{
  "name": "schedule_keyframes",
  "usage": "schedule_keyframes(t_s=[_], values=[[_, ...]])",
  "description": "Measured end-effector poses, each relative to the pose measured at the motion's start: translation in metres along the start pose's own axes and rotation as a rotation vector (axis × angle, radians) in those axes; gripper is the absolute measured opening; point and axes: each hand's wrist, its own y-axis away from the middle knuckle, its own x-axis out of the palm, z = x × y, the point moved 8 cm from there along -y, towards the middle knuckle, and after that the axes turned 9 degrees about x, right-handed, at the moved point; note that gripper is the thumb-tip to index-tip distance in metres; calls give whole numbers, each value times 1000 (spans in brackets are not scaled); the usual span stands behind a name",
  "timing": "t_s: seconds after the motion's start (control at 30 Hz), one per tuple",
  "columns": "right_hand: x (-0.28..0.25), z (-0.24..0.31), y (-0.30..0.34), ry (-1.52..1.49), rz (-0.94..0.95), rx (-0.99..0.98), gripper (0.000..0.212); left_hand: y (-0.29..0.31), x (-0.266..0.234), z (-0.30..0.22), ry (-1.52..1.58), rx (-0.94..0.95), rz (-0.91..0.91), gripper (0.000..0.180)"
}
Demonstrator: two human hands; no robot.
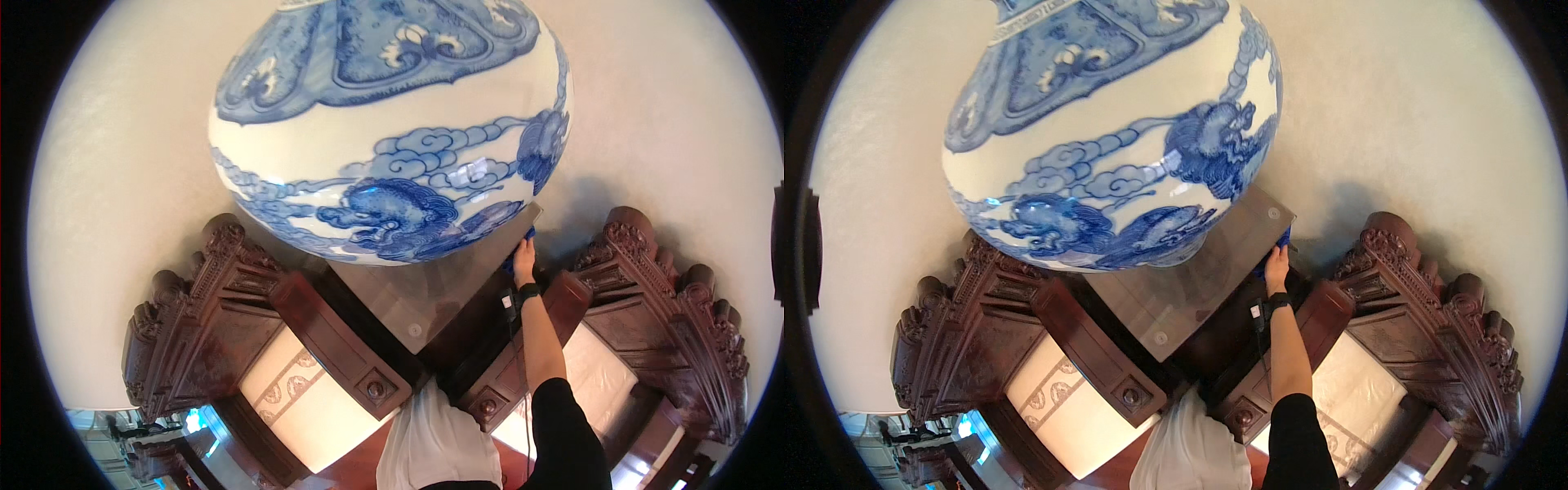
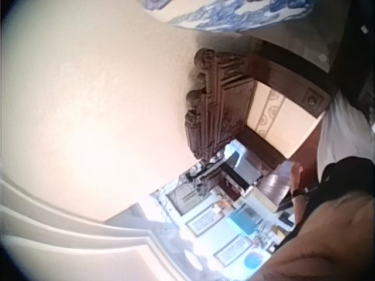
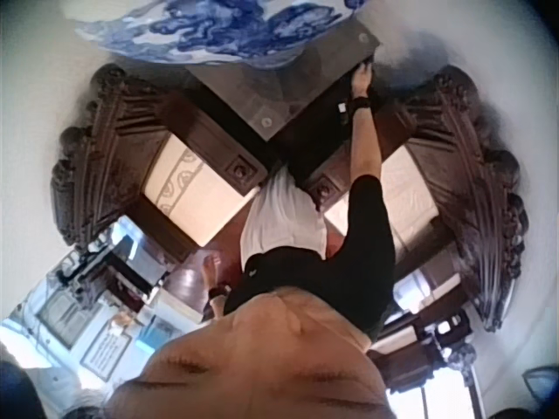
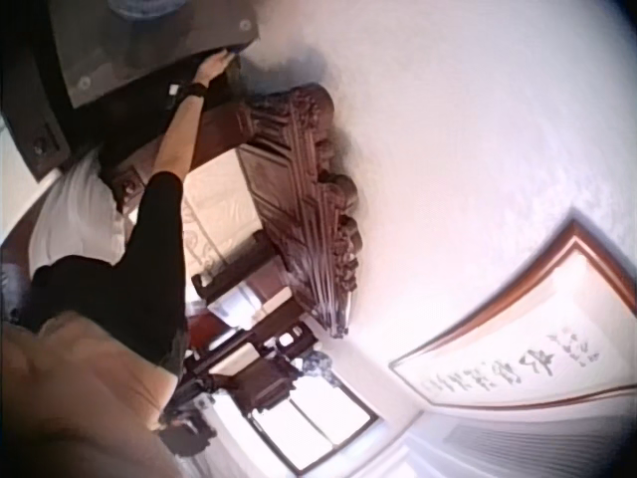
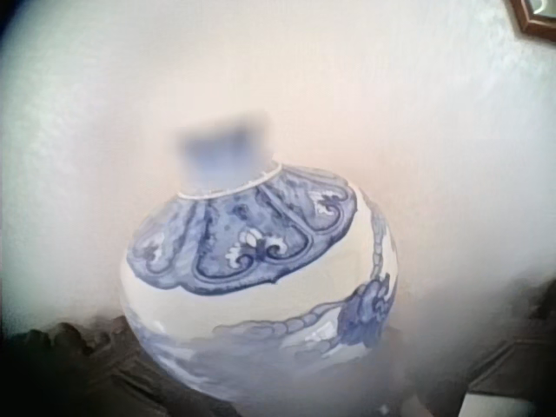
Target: Wiping a wooden side table and a large decorative vase with a blue cloth.
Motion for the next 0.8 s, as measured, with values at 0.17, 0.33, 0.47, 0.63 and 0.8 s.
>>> schedule_keyframes(t_s=[0.17,0.33,0.47,0.63,0.8], values=[[60,14,145,260,48,132,33,17,9,-47,-495,235,108,31],[79,35,263,283,182,-131,39,-9,20,-82,-404,210,101,24],[107,37,337,333,446,-110,36,-39,7,-75,-395,268,128,20],[107,21,354,255,531,-34,34,-70,4,-59,-199,77,169,21],[83,23,332,302,511,194,27,-82,-3,-62,-246,77,176,21]])
